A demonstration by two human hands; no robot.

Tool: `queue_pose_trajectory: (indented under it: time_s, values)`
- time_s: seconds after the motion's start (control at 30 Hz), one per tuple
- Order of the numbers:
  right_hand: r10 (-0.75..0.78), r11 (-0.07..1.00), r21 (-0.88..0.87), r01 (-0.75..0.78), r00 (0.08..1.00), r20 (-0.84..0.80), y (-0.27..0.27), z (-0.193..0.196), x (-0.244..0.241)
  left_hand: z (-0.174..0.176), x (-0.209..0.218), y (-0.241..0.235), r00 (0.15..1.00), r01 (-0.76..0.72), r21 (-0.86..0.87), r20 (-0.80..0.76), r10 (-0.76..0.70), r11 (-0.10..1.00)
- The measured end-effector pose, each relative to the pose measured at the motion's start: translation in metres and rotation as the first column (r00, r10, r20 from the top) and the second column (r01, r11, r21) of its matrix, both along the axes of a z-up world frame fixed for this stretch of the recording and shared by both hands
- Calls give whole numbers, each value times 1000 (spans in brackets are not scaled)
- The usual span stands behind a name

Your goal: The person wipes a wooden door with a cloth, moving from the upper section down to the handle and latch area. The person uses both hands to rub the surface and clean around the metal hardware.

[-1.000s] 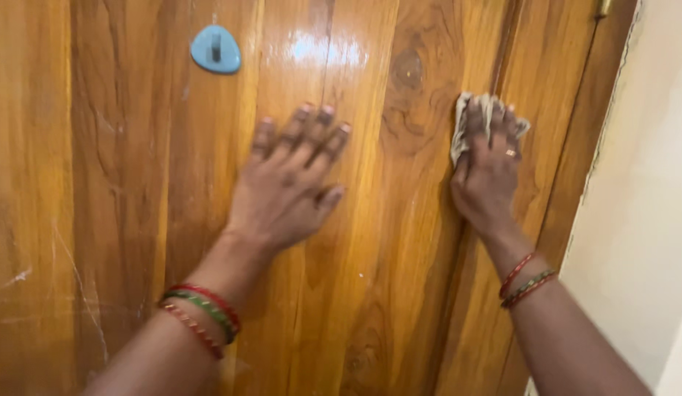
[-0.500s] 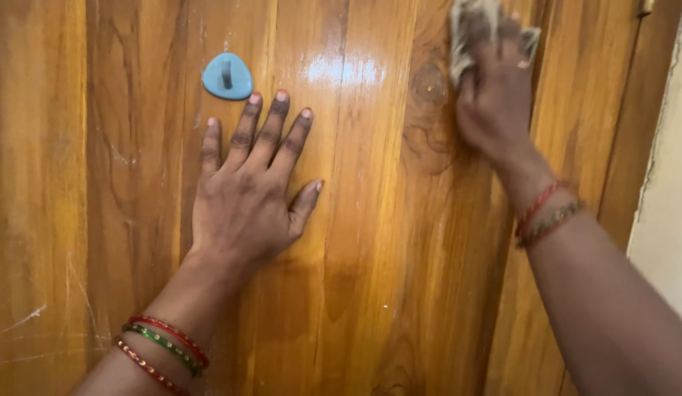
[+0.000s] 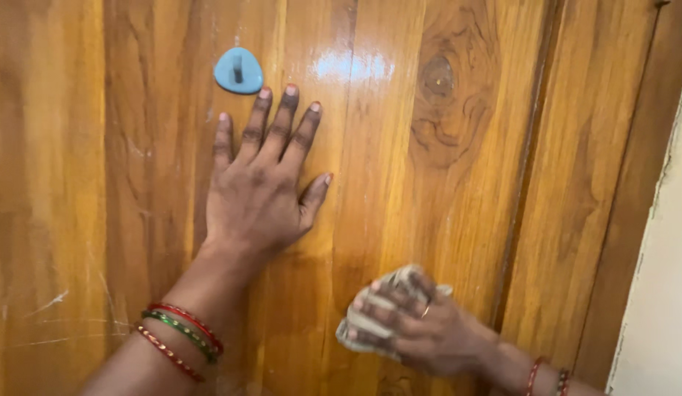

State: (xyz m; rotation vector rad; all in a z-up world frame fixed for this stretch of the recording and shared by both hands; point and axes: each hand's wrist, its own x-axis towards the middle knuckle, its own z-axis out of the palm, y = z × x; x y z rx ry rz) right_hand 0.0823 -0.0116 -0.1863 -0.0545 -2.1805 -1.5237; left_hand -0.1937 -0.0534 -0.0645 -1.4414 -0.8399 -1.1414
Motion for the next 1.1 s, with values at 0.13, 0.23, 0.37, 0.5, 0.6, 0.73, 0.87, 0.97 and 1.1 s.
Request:
queue_pose_trajectory:
  time_s: [0.13,0.23,0.37,0.5,0.6,0.73,0.87,0.97,1.1]
  values:
    - [-7,1000,12,9,980,-198,13,66,-5,-1,1,-2,1000,-4,8,9,4,1000]
    - [-110,994,-40,103,883,-457,4,128,-5,-2,1,-2,1000,23,3,17,-23,1000]
    - [-120,991,-127,40,693,-711,-9,214,-23,-7,1,1,999,25,24,32,-26,999]
    - [-38,996,-81,-44,607,-794,-5,263,-66,-12,-2,2,997,41,20,63,-43,999]
    - [48,997,77,5,742,-668,-3,267,-109,-14,-6,4,989,121,33,87,-123,992]
    - [20,1000,19,-10,773,-635,-8,229,-147,-20,-13,7,924,324,127,170,-342,938]
    - [51,998,-4,-66,805,-591,-15,171,-148,-23,-20,10,845,475,191,173,-506,859]
    - [15,999,-28,-34,855,-518,-15,121,-142,-23,-22,11,835,497,177,170,-523,850]
    - [-18,999,-54,1,952,-307,-14,60,-121,-25,-23,9,844,493,142,162,-511,859]
